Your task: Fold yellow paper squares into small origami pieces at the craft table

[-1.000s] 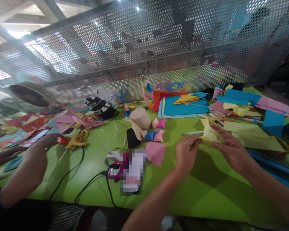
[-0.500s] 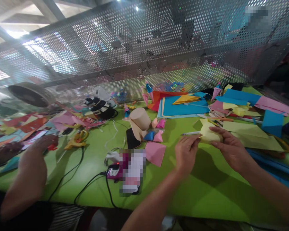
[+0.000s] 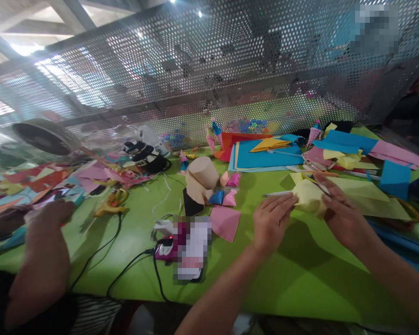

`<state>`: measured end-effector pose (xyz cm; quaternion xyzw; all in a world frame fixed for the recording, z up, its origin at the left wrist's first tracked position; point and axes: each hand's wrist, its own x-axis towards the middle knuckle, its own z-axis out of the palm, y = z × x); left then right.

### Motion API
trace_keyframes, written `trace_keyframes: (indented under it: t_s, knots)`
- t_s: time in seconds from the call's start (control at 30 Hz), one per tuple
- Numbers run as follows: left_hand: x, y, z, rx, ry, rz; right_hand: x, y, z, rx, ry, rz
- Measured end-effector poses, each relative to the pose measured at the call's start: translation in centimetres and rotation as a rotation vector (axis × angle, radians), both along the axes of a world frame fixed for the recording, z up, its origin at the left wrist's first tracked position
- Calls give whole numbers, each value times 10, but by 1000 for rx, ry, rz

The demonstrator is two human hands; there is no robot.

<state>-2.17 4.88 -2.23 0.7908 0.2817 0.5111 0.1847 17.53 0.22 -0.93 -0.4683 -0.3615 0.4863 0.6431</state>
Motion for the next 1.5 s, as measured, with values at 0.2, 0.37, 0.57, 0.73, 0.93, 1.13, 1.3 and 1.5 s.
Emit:
trace_keyframes:
  t_s: [0.2, 0.37, 0.57, 0.73, 0.93, 1.13, 1.3, 1.5]
  knots:
    - [-5, 3, 1, 105, 5, 17, 5, 4, -1, -164, 207, -26]
    - [-5, 5, 3, 200, 54, -10, 1, -2, 3, -233, 195, 186]
    - [-5, 5, 4, 222, 76, -53, -1, -3, 6, -250, 194, 197]
    - [-3, 7, 1, 224, 40, -90, -5, -3, 10, -175, 202, 151]
    - [1, 3, -2, 76, -13, -116, -7, -3, 9, -208, 252, 145]
    - [3, 2, -8, -34, -61, -130, -3, -1, 4, -221, 234, 116]
    - [5, 2, -9, -44, -86, -104, -3, 0, -1, -256, 209, 190]
    - [7, -2, -8, -82, -109, -137, -6, 1, -6, -345, 207, 188]
